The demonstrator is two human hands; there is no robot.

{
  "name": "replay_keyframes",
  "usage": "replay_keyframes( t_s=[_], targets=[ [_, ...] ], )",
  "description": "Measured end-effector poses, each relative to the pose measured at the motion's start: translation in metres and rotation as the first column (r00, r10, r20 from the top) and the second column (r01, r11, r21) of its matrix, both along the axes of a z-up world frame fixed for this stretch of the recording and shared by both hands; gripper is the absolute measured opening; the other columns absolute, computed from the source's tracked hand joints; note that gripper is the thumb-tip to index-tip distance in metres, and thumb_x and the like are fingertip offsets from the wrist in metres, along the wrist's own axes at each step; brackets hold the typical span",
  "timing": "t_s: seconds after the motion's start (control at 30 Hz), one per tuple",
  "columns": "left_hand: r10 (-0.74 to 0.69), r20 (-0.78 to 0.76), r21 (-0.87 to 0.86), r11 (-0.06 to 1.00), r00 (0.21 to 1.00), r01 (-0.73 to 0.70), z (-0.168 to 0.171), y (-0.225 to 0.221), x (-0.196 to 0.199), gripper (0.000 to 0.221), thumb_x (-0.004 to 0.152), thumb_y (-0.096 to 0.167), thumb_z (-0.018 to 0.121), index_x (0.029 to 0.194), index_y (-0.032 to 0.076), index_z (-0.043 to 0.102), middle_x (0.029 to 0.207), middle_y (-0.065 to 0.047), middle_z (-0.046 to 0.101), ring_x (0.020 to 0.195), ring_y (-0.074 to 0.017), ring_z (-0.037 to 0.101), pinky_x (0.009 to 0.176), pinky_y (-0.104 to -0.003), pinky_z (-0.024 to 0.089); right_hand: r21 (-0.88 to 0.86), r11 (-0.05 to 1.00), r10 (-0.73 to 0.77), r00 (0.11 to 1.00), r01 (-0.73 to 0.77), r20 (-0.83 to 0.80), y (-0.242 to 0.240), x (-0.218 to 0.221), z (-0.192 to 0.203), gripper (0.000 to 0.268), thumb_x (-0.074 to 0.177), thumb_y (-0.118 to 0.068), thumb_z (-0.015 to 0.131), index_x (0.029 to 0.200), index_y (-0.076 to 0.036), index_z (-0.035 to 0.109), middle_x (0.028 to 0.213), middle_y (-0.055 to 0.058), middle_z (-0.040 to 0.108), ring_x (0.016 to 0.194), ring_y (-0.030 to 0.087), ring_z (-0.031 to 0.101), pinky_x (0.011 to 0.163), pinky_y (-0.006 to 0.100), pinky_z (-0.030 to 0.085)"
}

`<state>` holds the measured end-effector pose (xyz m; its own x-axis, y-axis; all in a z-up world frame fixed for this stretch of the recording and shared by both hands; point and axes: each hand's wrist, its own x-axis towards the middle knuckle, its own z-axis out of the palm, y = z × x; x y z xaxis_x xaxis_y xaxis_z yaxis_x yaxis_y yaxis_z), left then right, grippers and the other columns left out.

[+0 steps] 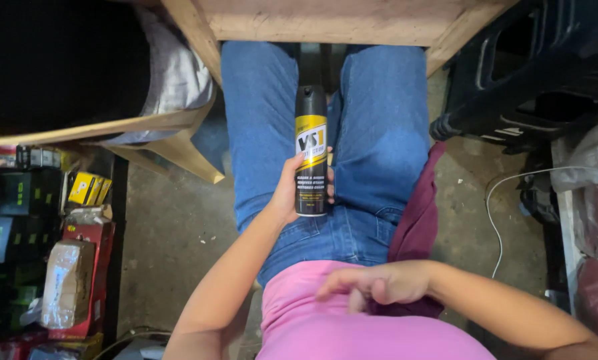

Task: Wiping down a spray can with a cloth and inspecting the label.

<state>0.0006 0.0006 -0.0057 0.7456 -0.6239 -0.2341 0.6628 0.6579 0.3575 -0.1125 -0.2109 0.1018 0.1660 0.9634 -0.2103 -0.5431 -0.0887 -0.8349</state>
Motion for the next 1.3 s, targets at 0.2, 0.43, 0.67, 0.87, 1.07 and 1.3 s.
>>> replay_keyframes(
  t_s=[0.2,0.43,0.67,0.87,1.07,1.3],
  targets=[
    [-0.017,0.018,0.068,0.998,1.000,0.016,-0.026,-0.002,0.000,0.065,0.098,0.053,0.044,0.145,0.008,0.046,0.094,-0.016,0.063,0.072,-0.0292,0.068,0.065,-0.046,0.061,-0.063,0.994,-0.051,0.905,0.085,0.423,0.001,0.035,0.028,0.049,0.104,-0.045,0.035,0.117,-0.005,0.061,0.098,0.006,0.065,0.075,0.018,0.059,0.069,0.033,0.050],
    [-0.004,0.047,0.145,0.989,0.999,-0.003,-0.042,-0.002,0.004,0.073,0.097,0.060,0.044,0.145,0.005,0.050,0.097,-0.020,0.063,0.077,-0.0365,0.072,0.069,-0.054,0.065,-0.204,0.889,-0.170,0.709,0.410,0.684,-0.035,0.062,0.023,0.095,0.080,-0.092,0.027,0.111,-0.013,0.070,0.071,0.000,0.062,0.068,0.014,0.060,0.063,0.029,0.050],
    [0.014,-0.044,0.226,0.974,0.999,-0.004,0.029,-0.023,-0.011,0.080,0.095,0.071,0.037,0.124,0.000,0.059,0.087,-0.022,0.069,0.075,-0.0368,0.074,0.069,-0.047,0.065,0.277,0.529,-0.715,0.246,0.802,0.654,-0.040,0.082,0.026,0.053,0.086,-0.006,0.068,0.121,-0.012,0.029,0.130,0.009,0.036,0.129,0.020,0.035,0.118,0.036,0.021],
    [-0.043,-0.300,0.051,0.997,0.953,0.061,0.012,-0.042,-0.027,0.077,0.091,0.073,0.050,0.107,-0.002,0.063,0.085,-0.024,0.066,0.071,-0.0416,0.071,0.059,-0.054,0.063,0.417,0.258,-0.716,-0.117,0.872,0.688,0.015,0.102,-0.006,0.030,0.092,0.004,0.076,0.112,-0.004,0.055,0.114,0.009,0.055,0.097,0.018,0.064,0.090,0.028,0.052],
    [0.048,-0.256,0.191,0.982,0.965,0.002,-0.018,-0.028,0.006,0.077,0.085,0.076,0.055,0.108,0.005,0.068,0.090,-0.017,0.071,0.075,-0.0330,0.072,0.066,-0.048,0.065,0.412,0.478,-0.363,-0.252,0.776,0.897,0.043,0.072,-0.028,0.024,0.093,-0.007,0.071,0.116,-0.009,0.076,0.119,0.007,0.067,0.115,0.030,0.061,0.103,0.043,0.048],
    [0.005,-0.072,0.343,0.939,0.997,0.020,-0.028,-0.032,0.006,0.090,0.088,0.084,0.040,0.116,0.003,0.067,0.096,-0.020,0.073,0.080,-0.0304,0.073,0.077,-0.038,0.062,0.486,0.613,-0.287,-0.398,0.623,0.871,0.037,0.062,-0.048,0.013,0.097,-0.015,0.068,0.104,-0.010,0.077,0.116,0.006,0.072,0.110,0.031,0.063,0.096,0.043,0.050]
  ],
)
